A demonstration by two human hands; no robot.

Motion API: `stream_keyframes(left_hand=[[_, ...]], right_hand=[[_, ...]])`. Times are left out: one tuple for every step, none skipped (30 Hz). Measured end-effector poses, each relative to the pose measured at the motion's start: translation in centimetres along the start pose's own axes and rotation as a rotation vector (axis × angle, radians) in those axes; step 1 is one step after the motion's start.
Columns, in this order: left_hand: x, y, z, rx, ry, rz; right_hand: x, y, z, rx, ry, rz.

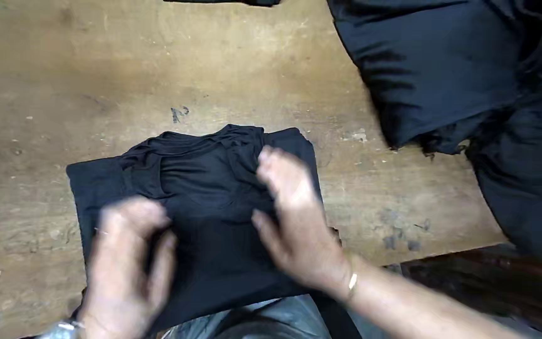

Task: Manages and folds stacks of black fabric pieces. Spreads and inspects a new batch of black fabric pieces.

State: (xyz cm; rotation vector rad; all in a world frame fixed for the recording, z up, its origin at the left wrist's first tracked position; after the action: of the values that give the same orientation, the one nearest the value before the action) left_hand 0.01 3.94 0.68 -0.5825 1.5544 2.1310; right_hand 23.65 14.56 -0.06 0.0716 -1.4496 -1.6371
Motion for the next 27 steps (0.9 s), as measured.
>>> stream_keyframes(left_hand=[[-0.7, -2.3, -3.0, 0.095, -0.015, -0.024], [-0.9, -4.6, -5.6, 0.171, -0.029, -0.02], [-0.5, -6.3, -7.8, 0.225, -0.042, 0.005], [0.4, -7.4, -9.4, 0.255, -0.041, 0.055], [1.7, -7.7, -10.4, 0.256, -0.026, 0.113], [3.3, -7.3, -10.8, 0.23, -0.008, 0.167], [4.7, -6.4, -10.7, 0.186, 0.001, 0.205], [5.7, -5.0, -10.4, 0.134, 0.014, 0.216], [6.3, -3.3, -10.1, 0.08, 0.051, 0.212], [6.6, -1.5, -10.1, 0.033, 0.11, 0.203], [6.8, 0.1, -10.3, 0.001, 0.189, 0.2], [7.0, 1.4, -10.8, -0.011, 0.279, 0.197], [7.1, 2.4, -11.6, -0.008, 0.364, 0.175], [7.3, 2.9, -12.5, 0.0, 0.433, 0.145], [7.7, 3.1, -13.6, 0.017, 0.505, 0.106], [8.0, 3.0, -14.6, 0.046, 0.588, 0.059], [8.3, 2.8, -15.3, 0.07, 0.668, 0.017], [8.6, 2.6, -15.8, 0.082, 0.733, -0.009], [8.8, 2.5, -15.9, 0.087, 0.789, -0.02], [9.0, 2.6, -15.7, 0.098, 0.845, -0.027], [9.3, 2.7, -15.5, 0.122, 0.895, -0.046], [9.8, 2.8, -15.4, 0.149, 0.933, -0.08], [10.0, 2.9, -15.2, 0.17, 0.958, -0.126], [10.0, 3.2, -15.1, 0.181, 0.959, -0.165], [9.9, 3.5, -14.9, 0.191, 0.941, -0.191], [9.7, 3.8, -14.8, 0.195, 0.926, -0.215], [9.5, 3.9, -14.9, 0.193, 0.926, -0.245]], right_hand=[[1.4, -2.1, -3.2, 0.09, 0.059, 0.027], [2.1, -4.2, -6.1, 0.191, 0.113, 0.044], [2.0, -5.8, -8.3, 0.274, 0.163, 0.042], [1.2, -6.9, -9.6, 0.322, 0.179, 0.014], [-0.2, -7.3, -10.1, 0.328, 0.147, -0.026], [-2.1, -7.2, -9.7, 0.294, 0.093, -0.062], [-4.0, -6.4, -8.9, 0.235, 0.046, -0.088], [-5.3, -5.2, -7.8, 0.18, 0.01, -0.094], [-6.0, -3.6, -6.9, 0.123, -0.029, -0.076], [-6.4, -1.8, -6.2, 0.071, -0.071, -0.048], [-6.7, -0.2, -5.8, 0.022, -0.112, -0.009], [-7.0, 1.2, -6.0, -0.008, -0.155, 0.031], [-7.4, 2.1, -6.7, -0.01, -0.204, 0.061], [-7.9, 2.7, -7.8, 0.001, -0.24, 0.07], [-8.5, 2.8, -9.0, 0.034, -0.266, 0.063], [-9.0, 2.5, -10.1, 0.089, -0.29, 0.037], [-9.3, 2.1, -10.9, 0.155, -0.313, 0.011], [-9.7, 1.7, -11.3, 0.22, -0.339, -0.008], [-9.9, 1.2, -11.2, 0.278, -0.363, -0.027], [-10.0, 0.8, -10.9, 0.329, -0.385, -0.045], [-10.0, 0.5, -10.4, 0.38, -0.402, -0.066], [-9.9, 0.4, -9.8, 0.439, -0.419, -0.092], [-9.8, 0.4, -9.2, 0.498, -0.436, -0.109], [-9.6, 0.4, -8.9, 0.537, -0.451, -0.115], [-9.5, 0.5, -8.7, 0.542, -0.455, -0.103], [-9.6, 0.6, -8.8, 0.519, -0.448, -0.071], [-9.6, 0.8, -9.1, 0.475, -0.433, -0.014]])
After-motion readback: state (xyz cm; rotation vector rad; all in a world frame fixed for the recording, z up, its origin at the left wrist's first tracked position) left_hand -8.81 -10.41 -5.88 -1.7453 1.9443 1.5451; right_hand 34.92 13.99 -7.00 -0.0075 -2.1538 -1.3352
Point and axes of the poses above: each hand's wrist, its own z-axis towards the middle knuckle, its own y-axis out of the back of the hand, x = y × z, the point moved 4 cm from there along z, towards the middle knuckle, and after that the axes turned 8 degrees about -x, right-handed, at the moved point
